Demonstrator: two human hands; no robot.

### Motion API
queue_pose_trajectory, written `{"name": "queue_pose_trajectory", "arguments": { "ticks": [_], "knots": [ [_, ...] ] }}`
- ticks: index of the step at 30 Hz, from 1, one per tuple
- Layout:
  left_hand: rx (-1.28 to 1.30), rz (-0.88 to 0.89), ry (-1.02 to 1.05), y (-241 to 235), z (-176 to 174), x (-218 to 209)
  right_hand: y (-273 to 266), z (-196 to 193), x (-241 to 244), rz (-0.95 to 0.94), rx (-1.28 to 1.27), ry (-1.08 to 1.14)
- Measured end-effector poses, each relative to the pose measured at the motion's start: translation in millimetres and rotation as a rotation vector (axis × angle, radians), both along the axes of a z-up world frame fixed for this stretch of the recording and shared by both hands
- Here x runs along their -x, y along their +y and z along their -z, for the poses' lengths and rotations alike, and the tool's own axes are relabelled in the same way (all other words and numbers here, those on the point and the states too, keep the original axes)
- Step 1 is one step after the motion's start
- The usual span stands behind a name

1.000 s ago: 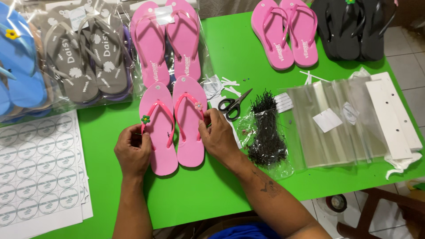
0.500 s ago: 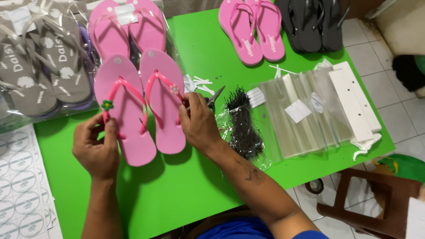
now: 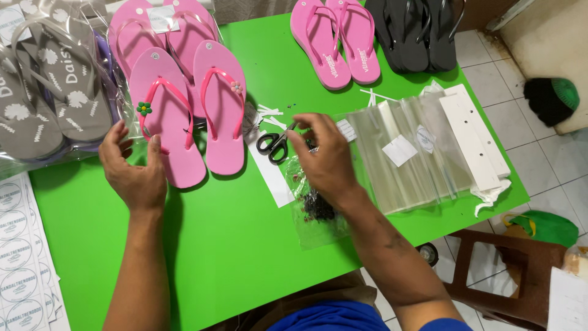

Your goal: The person places flip-flops into clear plastic bags with cardboard inserts, secures them with zip ties, and applies round stickers to the packaging. They handle multiple pairs of flip-flops in different colors, arranging the finished packages on a green table.

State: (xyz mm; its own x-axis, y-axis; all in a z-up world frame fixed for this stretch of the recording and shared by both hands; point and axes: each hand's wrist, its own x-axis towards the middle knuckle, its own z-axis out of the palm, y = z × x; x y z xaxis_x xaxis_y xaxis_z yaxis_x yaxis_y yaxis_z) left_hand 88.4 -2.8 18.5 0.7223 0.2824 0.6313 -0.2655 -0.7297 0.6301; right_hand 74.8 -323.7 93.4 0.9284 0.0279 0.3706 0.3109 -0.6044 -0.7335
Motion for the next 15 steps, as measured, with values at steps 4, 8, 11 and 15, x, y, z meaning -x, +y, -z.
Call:
{"name": "queue_pose_trajectory", "arguments": {
  "ticks": [4,8,11,15],
  "knots": [
    [-0.040,-0.147,-0.036,-30.0,-11.5,29.8,-75.4,1.6,34.9,0.206,0.096,0.048],
    [-0.063,0.083,-0.120,-81.9,-27.8,49.0,-122.0,18.2,69.4,0.212,0.309,0.271],
    [-0.116,0.362,-0.118,-132.8,-37.9,58.2,-136.7,30.5,89.9,0.117,0.541,0.269],
    [-0.143,0.742,0.006,-192.7,-44.5,70.9,-149.8,32.7,100.6,-0.049,0.445,0.252]
  ]
}}
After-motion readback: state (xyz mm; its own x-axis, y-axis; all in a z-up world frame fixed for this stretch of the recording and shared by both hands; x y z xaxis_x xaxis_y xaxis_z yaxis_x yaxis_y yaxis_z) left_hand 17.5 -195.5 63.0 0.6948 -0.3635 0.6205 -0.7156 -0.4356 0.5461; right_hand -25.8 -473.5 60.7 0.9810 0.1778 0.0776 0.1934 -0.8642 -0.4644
